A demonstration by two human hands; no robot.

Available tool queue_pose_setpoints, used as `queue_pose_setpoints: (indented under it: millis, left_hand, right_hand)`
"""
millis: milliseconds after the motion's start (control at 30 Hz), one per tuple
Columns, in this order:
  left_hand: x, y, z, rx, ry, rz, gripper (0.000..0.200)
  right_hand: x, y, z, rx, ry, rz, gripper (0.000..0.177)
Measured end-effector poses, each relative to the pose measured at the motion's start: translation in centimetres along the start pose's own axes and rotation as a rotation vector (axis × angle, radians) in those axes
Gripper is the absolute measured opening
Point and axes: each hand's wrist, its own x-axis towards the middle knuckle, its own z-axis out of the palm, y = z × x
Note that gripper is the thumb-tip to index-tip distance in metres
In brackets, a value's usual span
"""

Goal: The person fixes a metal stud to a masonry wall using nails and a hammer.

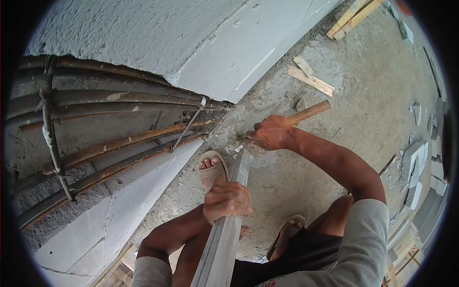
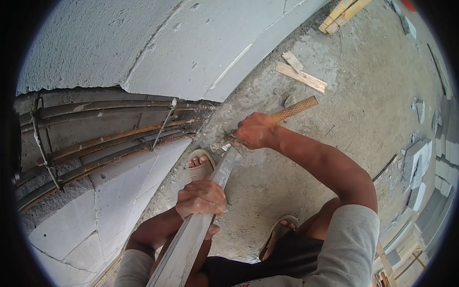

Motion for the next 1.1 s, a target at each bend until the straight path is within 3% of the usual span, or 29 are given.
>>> queue_pose_setpoints:
  millis: [33,100,233,300,367,433,567,633,833,967,1100]
  left_hand:
    - [-0.3,0.1,0.0,0.011,0.004,0.008,0.031]
    - [-0.2,0.6,0.0,-0.016,0.010,-0.032,0.030]
    - [0.1,0.7,0.1,-0.020,0.017,-0.049,0.030]
    - [0.0,0.7,0.6,-0.029,0.023,-0.035,0.030]
    - [0.0,0.4,0.2,-0.006,0.035,-0.036,0.031]
    - [0.1,0.8,0.0,-0.008,0.010,-0.071,0.031]
    - [0.3,1.0,0.1,-0.031,-0.004,-0.066,0.030]
    - [0.5,1.1,0.2,0.014,-0.004,-0.083,0.031]
    - [-0.2,0.6,-0.2,0.001,-0.011,-0.055,0.032]
    - [0.5,0.7,0.0,0.003,-0.026,-0.055,0.031]
    - [0.2,0.8,-0.2,0.018,-0.009,-0.069,0.033]
  right_hand:
    - [-0.2,-0.3,-0.1,0.010,-0.002,-0.003,0.038]
    - [-1.2,-0.9,-0.3,0.173,0.223,-0.114,0.037]
    - [-1.5,-0.9,1.5,0.239,0.197,-0.108,0.036]
    - [-0.3,0.4,1.9,0.041,0.074,-0.028,0.036]
    - [-0.5,0.1,1.4,0.050,0.108,-0.045,0.035]
    - [-1.2,-0.9,1.4,0.236,0.341,-0.123,0.036]
    - [-1.7,-0.9,2.5,0.278,0.233,-0.107,0.037]
    - [-0.7,-0.1,2.8,0.036,0.076,-0.048,0.039]
    - [-2.0,-1.5,2.6,0.208,0.260,-0.145,0.040]
    - [-1.1,1.2,4.4,0.014,0.169,-0.066,0.040]
    - [-2.4,-0.9,3.3,0.175,0.311,-0.091,0.039]
